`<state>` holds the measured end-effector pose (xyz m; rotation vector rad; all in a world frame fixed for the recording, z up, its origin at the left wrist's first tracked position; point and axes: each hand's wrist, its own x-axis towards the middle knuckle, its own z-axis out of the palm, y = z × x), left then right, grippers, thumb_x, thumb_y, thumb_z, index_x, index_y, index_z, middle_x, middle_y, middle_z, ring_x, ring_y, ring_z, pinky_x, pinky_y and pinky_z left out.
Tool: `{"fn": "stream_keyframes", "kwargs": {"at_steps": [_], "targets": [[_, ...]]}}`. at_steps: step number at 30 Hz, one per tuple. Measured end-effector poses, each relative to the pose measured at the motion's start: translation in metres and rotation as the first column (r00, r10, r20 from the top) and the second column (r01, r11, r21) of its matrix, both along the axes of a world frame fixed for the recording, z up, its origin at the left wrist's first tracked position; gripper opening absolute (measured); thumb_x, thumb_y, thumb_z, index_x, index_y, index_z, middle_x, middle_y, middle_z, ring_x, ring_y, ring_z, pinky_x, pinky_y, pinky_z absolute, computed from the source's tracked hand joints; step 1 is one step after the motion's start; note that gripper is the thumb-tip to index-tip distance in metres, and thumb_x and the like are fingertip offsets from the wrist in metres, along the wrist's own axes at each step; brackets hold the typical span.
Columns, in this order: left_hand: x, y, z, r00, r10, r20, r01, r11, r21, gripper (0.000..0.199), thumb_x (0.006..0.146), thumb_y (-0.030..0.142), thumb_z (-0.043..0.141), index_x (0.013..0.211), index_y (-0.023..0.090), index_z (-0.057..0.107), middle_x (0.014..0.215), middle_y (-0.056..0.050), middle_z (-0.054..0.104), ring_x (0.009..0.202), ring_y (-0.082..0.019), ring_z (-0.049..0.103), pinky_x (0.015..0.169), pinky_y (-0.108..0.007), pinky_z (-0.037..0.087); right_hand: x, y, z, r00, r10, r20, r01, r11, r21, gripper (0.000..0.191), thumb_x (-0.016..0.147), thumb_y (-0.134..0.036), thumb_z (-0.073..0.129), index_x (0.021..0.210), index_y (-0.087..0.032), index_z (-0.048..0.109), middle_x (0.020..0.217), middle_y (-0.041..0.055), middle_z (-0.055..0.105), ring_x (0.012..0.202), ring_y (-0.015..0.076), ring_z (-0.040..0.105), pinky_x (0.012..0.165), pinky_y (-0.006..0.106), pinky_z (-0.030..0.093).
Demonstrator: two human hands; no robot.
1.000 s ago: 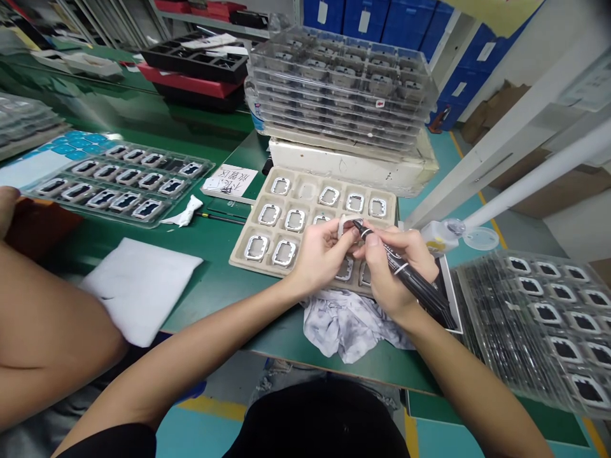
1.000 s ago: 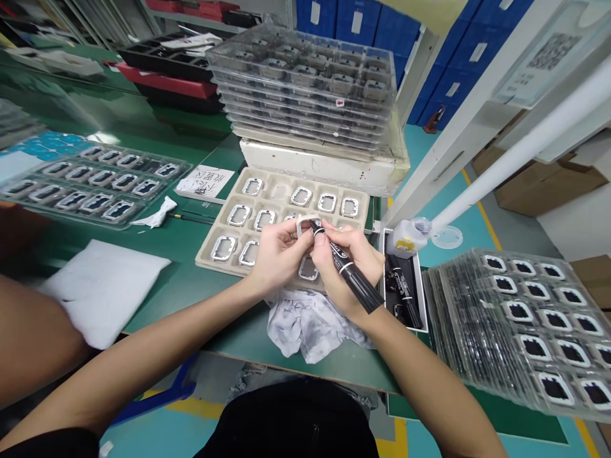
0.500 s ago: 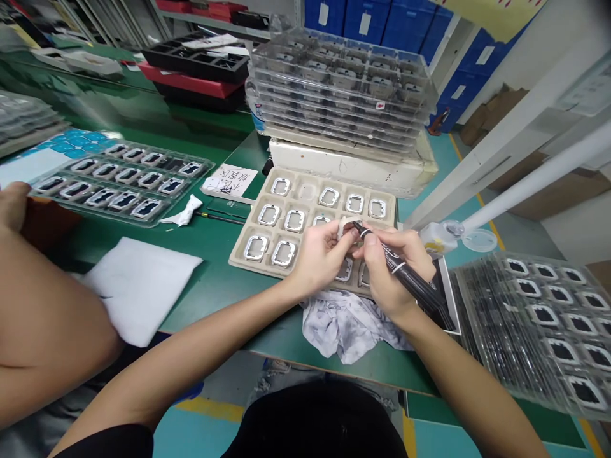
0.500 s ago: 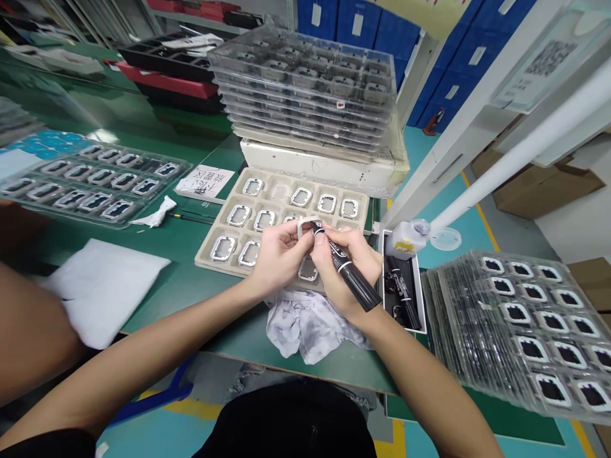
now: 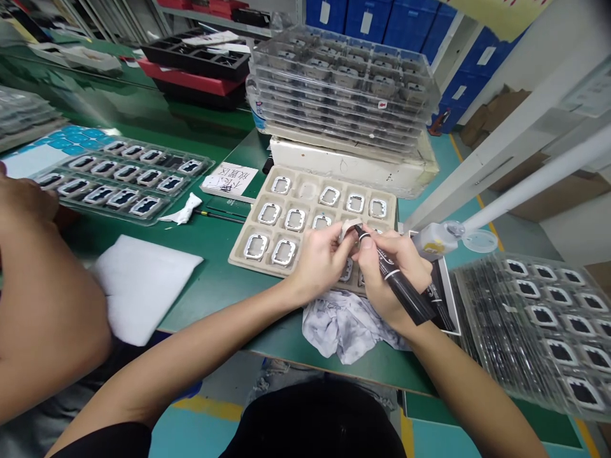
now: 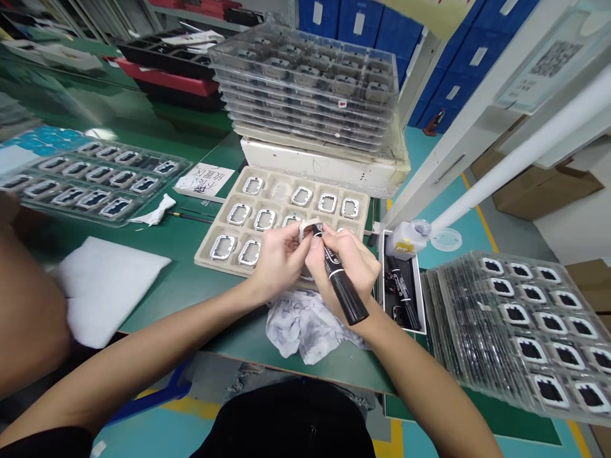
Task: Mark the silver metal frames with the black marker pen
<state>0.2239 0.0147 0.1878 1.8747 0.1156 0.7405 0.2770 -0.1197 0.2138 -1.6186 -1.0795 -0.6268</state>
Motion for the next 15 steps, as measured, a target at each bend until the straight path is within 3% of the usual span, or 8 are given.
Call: {"fn": "stream_keyframes", "kwargs": {"at_steps": [8, 15], "targets": [[-0.0011, -0.0005, 0.0038, 1.0, -0.027, 0.0, 0.027, 0.998, -0.062, 0.031, 0.105, 0.037, 0.056, 0.081, 0.018, 0.062, 0.065, 0.002, 0.052, 0.059, -0.011, 0.042, 0.058, -0.027, 0.033, 0.0027, 0.0003, 0.0009, 0.999, 0.026, -0.045, -0.024, 0.998, 0.051, 0.007, 0.101, -0.016, 0.067, 0.101, -0.023, 0.065, 0.093, 0.0022, 0.078, 0.082, 0.0202, 0.078, 0.074, 0.037, 0.066], [-0.001, 0.0004, 0.0022, 1.0, -0.017, -0.013, 0.017, 1.0, -0.004, 0.032, 0.105, 0.034, 0.054, 0.078, 0.018, 0.059, 0.063, 0.002, 0.052, 0.058, -0.012, 0.044, 0.058, -0.026, 0.032, 0.0012, 0.0019, 0.0008, 0.998, 0.015, 0.06, -0.015, 1.0, -0.013, 0.011, 0.1, -0.013, 0.068, 0.104, -0.023, 0.066, 0.088, 0.0016, 0.076, 0.088, 0.0205, 0.078, 0.08, 0.037, 0.067]]}}
